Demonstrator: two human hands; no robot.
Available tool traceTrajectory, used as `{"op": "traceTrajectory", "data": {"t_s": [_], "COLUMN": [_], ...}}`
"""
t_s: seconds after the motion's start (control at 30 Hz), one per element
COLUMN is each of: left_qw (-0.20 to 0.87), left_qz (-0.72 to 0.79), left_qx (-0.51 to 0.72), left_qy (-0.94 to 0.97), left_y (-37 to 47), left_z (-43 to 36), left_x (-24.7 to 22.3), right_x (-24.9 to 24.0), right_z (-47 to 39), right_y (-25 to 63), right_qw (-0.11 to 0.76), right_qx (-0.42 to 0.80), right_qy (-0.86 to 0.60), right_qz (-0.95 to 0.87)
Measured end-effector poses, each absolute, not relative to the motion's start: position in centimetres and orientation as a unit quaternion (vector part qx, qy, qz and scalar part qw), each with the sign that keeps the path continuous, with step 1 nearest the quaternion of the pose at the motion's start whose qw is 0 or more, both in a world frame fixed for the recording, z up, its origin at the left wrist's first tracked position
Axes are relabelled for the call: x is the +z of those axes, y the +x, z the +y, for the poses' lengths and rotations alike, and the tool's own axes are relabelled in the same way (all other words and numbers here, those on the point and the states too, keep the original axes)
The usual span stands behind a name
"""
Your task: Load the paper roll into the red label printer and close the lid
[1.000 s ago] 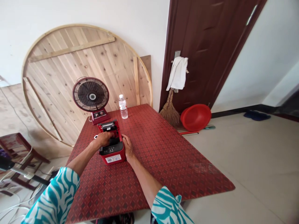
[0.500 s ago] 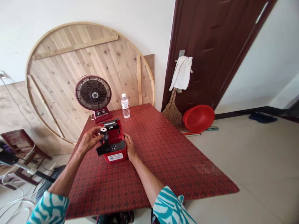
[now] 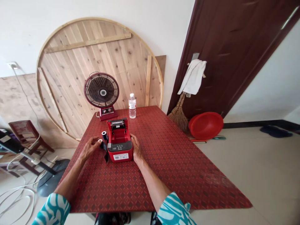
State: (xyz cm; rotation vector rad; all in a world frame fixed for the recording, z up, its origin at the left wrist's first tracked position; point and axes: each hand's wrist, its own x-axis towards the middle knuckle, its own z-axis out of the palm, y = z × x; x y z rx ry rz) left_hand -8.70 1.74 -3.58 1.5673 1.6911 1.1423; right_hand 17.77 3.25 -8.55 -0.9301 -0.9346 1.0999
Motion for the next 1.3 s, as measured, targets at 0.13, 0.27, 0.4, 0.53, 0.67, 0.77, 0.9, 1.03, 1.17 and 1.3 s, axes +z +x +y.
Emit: {"op": "traceTrajectory", "data": {"t_s": [0.13, 0.27, 0.4, 0.53, 0.67, 0.77, 0.9, 1.03, 1.17, 1.3], "left_qw": [0.307, 0.407, 0.45, 0.433, 0.395, 0.401, 0.447, 0.375, 0.208, 0.094], "left_qz": [0.597, 0.56, 0.543, 0.568, 0.554, 0.522, 0.497, 0.472, 0.503, 0.516], "left_qx": [0.475, 0.406, 0.343, 0.315, 0.39, 0.452, 0.427, 0.316, 0.185, 0.055], "left_qy": [0.569, 0.597, 0.621, 0.625, 0.62, 0.601, 0.609, 0.732, 0.818, 0.85], "left_y": [-9.7, -9.6, -9.2, -8.6, -8.5, -8.6, -7.1, -3.4, -0.1, 1.9], "left_z": [3.8, 6.4, 7.7, 7.7, 7.2, 5.9, 3.6, 2.7, 3.2, 4.3], "left_x": [-1.8, -1.1, -1.2, -1.2, -0.4, 1.5, 4.8, 6.6, 6.8, 6.4], "right_x": [-8.5, -8.7, -8.9, -8.8, -8.8, -9.0, -9.4, -9.6, -9.5, -8.8], "right_z": [3.3, 3.3, 3.5, 3.5, 3.6, 3.7, 4.0, 4.3, 4.4, 4.1], "right_y": [17.8, 17.8, 17.7, 17.7, 17.8, 17.7, 17.6, 17.4, 17.2, 17.2], "right_qw": [0.653, 0.652, 0.655, 0.659, 0.658, 0.66, 0.668, 0.673, 0.674, 0.68], "right_qx": [0.487, 0.483, 0.48, 0.477, 0.475, 0.471, 0.468, 0.466, 0.467, 0.469], "right_qy": [-0.414, -0.414, -0.408, -0.409, -0.412, -0.41, -0.395, -0.389, -0.383, -0.381], "right_qz": [-0.406, -0.414, -0.418, -0.414, -0.415, -0.418, -0.423, -0.422, -0.426, -0.416]}}
